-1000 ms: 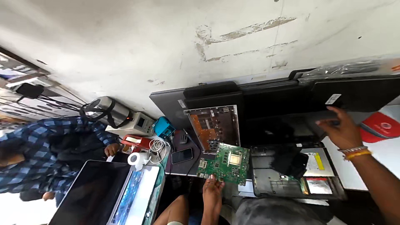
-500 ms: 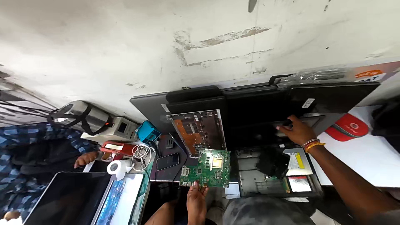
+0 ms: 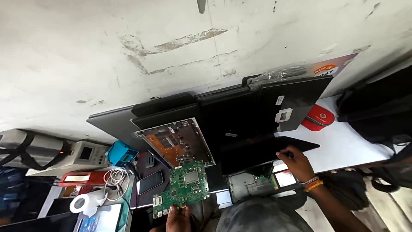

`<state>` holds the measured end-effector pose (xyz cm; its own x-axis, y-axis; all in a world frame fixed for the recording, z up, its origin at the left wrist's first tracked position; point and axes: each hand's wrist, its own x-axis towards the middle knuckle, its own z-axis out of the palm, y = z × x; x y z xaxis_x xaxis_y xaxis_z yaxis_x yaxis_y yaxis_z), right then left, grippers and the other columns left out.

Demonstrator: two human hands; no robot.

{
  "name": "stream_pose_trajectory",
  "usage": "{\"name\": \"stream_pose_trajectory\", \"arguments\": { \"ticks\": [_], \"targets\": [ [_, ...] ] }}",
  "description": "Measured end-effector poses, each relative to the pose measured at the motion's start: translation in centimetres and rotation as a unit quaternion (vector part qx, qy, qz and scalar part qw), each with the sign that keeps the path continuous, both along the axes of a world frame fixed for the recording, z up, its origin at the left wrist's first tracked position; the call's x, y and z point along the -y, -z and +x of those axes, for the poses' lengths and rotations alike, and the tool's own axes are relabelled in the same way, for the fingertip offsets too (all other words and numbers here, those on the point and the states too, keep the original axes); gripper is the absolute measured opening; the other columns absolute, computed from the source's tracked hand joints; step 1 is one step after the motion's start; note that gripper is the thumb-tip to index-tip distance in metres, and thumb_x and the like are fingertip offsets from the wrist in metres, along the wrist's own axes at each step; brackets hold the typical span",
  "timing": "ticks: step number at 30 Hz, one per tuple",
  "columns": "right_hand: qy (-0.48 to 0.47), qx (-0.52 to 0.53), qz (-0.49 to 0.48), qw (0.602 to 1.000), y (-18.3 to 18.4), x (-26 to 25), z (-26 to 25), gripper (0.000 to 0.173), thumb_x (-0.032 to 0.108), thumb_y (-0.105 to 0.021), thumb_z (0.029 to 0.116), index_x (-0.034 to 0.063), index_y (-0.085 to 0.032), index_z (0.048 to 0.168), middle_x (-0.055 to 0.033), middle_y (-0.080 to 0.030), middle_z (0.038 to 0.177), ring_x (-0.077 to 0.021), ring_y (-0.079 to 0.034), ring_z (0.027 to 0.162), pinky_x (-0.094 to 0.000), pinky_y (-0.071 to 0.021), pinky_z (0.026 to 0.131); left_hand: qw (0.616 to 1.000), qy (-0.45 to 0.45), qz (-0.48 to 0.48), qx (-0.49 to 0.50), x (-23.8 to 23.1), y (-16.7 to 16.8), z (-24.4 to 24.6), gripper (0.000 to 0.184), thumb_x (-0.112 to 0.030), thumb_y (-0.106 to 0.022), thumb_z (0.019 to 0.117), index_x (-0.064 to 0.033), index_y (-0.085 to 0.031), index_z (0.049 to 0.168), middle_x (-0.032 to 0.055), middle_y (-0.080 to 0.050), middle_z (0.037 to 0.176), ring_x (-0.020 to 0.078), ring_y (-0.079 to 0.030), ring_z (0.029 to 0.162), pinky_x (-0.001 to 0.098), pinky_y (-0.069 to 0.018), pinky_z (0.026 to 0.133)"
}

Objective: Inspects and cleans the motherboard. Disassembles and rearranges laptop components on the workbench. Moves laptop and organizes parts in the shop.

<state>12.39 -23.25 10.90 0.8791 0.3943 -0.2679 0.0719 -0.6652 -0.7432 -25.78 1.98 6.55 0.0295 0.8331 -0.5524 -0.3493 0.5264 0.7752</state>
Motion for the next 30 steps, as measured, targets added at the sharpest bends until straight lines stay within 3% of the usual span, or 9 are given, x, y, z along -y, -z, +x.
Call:
{"name": "stream_pose_trajectory", "arguments": {
  "ticks": [4, 7, 8, 9, 10, 12, 16, 22, 30],
  "targets": [
    [0.044, -0.094, 0.034, 0.994, 3.0, 3.5, -2.1, 0.025, 0.022, -0.079, 0.0892, 0.0075, -0.071, 0.108, -0.0103, -0.07, 0.099, -0.0238, -0.067, 0.089, -0.0489, -0.0557, 0.081, 1.0, 0.02, -0.006, -0.005, 0.2, 1.1, -0.8, 0.025, -0.03, -0.035, 0.1123, -0.0141, -0.054, 0.107, -0.0013, -0.068, 0.082, 0.0103, -0.069, 0.073, 0.0288, -0.0611, 0.07],
    [0.071, -0.182, 0.048, 0.98, 5.3, 6.1, -3.3, 0.029, 0.014, -0.08, 0.0855, 0.0074, -0.07, 0.112, -0.01, -0.069, 0.104, -0.0205, -0.065, 0.09, -0.0427, -0.0547, 0.08, 0.999, 0.03, -0.02, 0.004, 0.3, 2.3, -1.0, 0.024, -0.03, -0.037, 0.112, -0.014, -0.054, 0.108, -0.0009, -0.068, 0.084, 0.0111, -0.069, 0.072, 0.0291, -0.0612, 0.07],
    [0.078, -0.218, 0.042, 0.972, 5.8, 6.8, -3.7, 0.03, 0.011, -0.078, 0.0869, 0.0075, -0.069, 0.115, -0.009, -0.067, 0.101, -0.0166, -0.061, 0.08, -0.0374, -0.0515, 0.07, 0.999, 0.03, -0.025, 0.002, 0.4, 2.5, -0.8, 0.024, -0.031, -0.037, 0.112, -0.0147, -0.054, 0.108, -0.0011, -0.068, 0.083, 0.011, -0.069, 0.072, 0.0289, -0.061, 0.07],
    [0.087, -0.256, 0.036, 0.962, 6.4, 7.4, -4.2, 0.032, 0.008, -0.076, 0.0893, 0.0077, -0.067, 0.12, -0.0066, -0.062, 0.091, -0.0116, -0.05, 0.063, -0.0304, -0.0426, 0.055, 0.999, 0.03, -0.03, -0.003, 0.5, 2.7, -0.7, 0.024, -0.031, -0.037, 0.1119, -0.015, -0.054, 0.108, -0.0014, -0.068, 0.083, 0.0107, -0.069, 0.073, 0.0289, -0.0606, 0.07],
    [0.097, -0.299, 0.033, 0.949, 7.1, 8.0, -4.8, 0.033, 0.007, -0.073, 0.0916, 0.0086, -0.065, 0.124, -0.0048, -0.058, 0.084, -0.0092, -0.042, 0.053, -0.0271, -0.0353, 0.047, 0.999, 0.03, -0.035, -0.009, 0.6, 2.9, -0.6, 0.024, -0.031, -0.038, 0.1119, -0.015, -0.054, 0.107, -0.0017, -0.067, 0.083, 0.0104, -0.069, 0.072, 0.0286, -0.0605, 0.07],
    [0.107, -0.357, 0.024, 0.928, 8.6, 8.8, -5.6, 0.036, 0.006, -0.07, 0.0935, 0.0096, -0.062, 0.129, -0.0038, -0.057, 0.082, -0.0082, -0.037, 0.05, -0.0255, -0.0319, 0.045, 0.998, 0.035, -0.042, -0.014, 0.8, 3.2, -0.5, 0.024, -0.032, -0.038, 0.1119, -0.0148, -0.054, 0.108, -0.0016, -0.068, 0.084, 0.0104, -0.069, 0.072, 0.0287, -0.0605, 0.069],
    [0.123, -0.373, 0.002, 0.92, 10.9, 8.7, -6.4, 0.035, 0.008, -0.072, 0.0928, 0.009, -0.062, 0.127, -0.0061, -0.06, 0.089, -0.0097, -0.041, 0.055, -0.0276, -0.0347, 0.049, 0.997, 0.049, -0.052, -0.037, 1.0, 3.7, -0.4, 0.023, -0.031, -0.038, 0.1117, -0.0142, -0.054, 0.11, -0.001, -0.067, 0.085, 0.0105, -0.068, 0.073, 0.0288, -0.06, 0.069],
    [0.111, -0.39, -0.029, 0.914, 12.1, 8.6, -5.9, 0.026, 0.017, -0.069, 0.0975, 0.0119, -0.063, 0.122, -0.0038, -0.057, 0.085, -0.009, -0.042, 0.056, -0.0265, -0.0349, 0.049, 0.996, 0.046, -0.059, -0.058, 1.7, 4.9, 0.0, 0.021, -0.029, -0.04, 0.1114, -0.0135, -0.053, 0.112, -0.0004, -0.066, 0.088, 0.0105, -0.068, 0.076, 0.0286, -0.0595, 0.071],
    [0.078, -0.385, -0.038, 0.919, 13.6, 8.7, -5.6, 0.023, 0.017, -0.067, 0.0988, 0.0096, -0.066, 0.121, -0.008, -0.067, 0.101, -0.0123, -0.056, 0.072, -0.03, -0.0439, 0.059, 0.996, 0.01, -0.059, -0.068, 2.3, 7.2, -0.7, 0.021, -0.029, -0.041, 0.1113, -0.0111, -0.052, 0.115, 0.0016, -0.063, 0.091, 0.0122, -0.067, 0.076, 0.0286, -0.0591, 0.07]
  ]
}}
